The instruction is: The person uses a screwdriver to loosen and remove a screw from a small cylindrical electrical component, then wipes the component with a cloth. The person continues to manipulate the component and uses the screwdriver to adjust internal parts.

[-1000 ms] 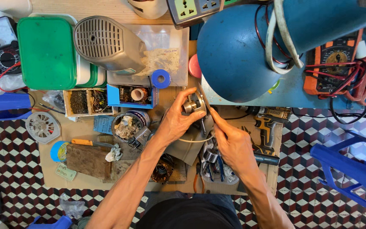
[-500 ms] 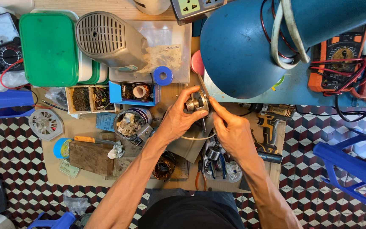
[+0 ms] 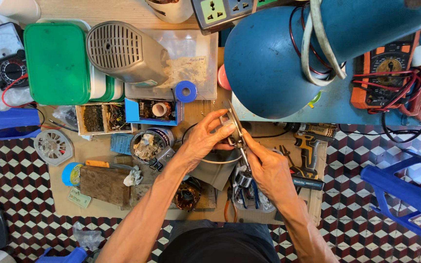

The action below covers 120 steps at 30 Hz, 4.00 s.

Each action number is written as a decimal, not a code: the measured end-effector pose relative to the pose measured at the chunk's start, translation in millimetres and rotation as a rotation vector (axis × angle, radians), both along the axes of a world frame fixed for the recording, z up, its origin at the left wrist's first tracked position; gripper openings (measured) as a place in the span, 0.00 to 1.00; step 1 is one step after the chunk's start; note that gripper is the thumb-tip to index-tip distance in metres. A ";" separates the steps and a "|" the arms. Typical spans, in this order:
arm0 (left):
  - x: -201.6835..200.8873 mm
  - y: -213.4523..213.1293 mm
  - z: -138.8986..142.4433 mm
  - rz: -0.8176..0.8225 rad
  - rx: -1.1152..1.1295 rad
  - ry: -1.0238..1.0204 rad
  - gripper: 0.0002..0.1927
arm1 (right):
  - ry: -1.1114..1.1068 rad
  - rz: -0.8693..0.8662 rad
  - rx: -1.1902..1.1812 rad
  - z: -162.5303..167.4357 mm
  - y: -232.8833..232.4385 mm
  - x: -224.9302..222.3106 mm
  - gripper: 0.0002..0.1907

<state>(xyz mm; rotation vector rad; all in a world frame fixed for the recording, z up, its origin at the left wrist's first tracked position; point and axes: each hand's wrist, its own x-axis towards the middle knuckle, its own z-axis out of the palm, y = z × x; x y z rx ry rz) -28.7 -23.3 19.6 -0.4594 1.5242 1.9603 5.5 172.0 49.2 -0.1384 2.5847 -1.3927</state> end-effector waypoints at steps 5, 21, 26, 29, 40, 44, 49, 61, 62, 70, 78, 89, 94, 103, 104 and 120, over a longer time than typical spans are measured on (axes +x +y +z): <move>3.0 0.9 -0.6 0.012 0.018 0.002 0.37 | -0.058 0.024 0.035 -7.3 -5.1 -15.1 0.24; -18.7 5.2 -19.8 0.068 -0.197 0.195 0.44 | -0.018 -0.169 0.079 -19.8 -5.0 -4.2 0.12; -11.8 4.2 -25.1 0.137 0.020 0.090 0.45 | -0.118 -0.211 0.022 -22.5 -2.6 0.6 0.12; -12.9 -1.9 -26.3 0.187 0.077 0.052 0.46 | -0.136 -0.216 -0.019 -16.9 -0.5 5.9 0.13; -17.5 -0.5 -37.3 0.142 0.102 -0.096 0.47 | 0.008 -0.157 -0.073 -12.3 -7.3 5.9 0.16; -18.3 -2.6 -38.4 0.119 0.114 -0.103 0.43 | -0.027 -0.154 -0.049 -12.9 -7.8 8.2 0.18; -20.2 -3.5 -38.2 0.125 0.140 -0.146 0.40 | 0.006 -0.132 -0.025 -17.6 -11.2 8.4 0.18; -22.6 -1.7 -35.7 0.197 0.156 -0.250 0.33 | -0.083 -0.192 -0.056 -15.3 -12.4 6.9 0.20; -22.6 -1.6 -35.3 0.194 0.164 -0.245 0.32 | -0.065 -0.185 -0.053 -15.3 -12.5 7.1 0.20; -22.5 0.6 -29.9 0.185 0.132 -0.237 0.28 | -0.049 -0.145 -0.006 -15.7 -13.0 6.8 0.23; -21.9 4.6 -23.6 0.198 0.105 -0.263 0.29 | 0.014 -0.102 0.020 -13.3 -10.4 11.1 0.27; -13.1 13.6 -32.4 0.301 0.121 -0.240 0.32 | 0.076 -0.064 0.054 -20.6 -5.0 7.5 0.27; -14.9 16.9 -37.5 0.336 0.134 -0.224 0.35 | -0.041 -0.083 0.103 -21.5 -8.0 3.3 0.25; -20.9 11.9 -38.1 0.295 0.053 -0.197 0.33 | 0.092 -0.013 0.103 -18.0 -6.0 1.2 0.25; -20.3 12.9 -37.3 0.286 0.065 -0.194 0.32 | 0.056 -0.012 0.146 -19.5 -6.4 -1.5 0.25; -22.6 16.2 -40.1 0.311 0.052 -0.189 0.31 | 0.045 -0.021 0.078 -18.4 -11.8 -13.6 0.29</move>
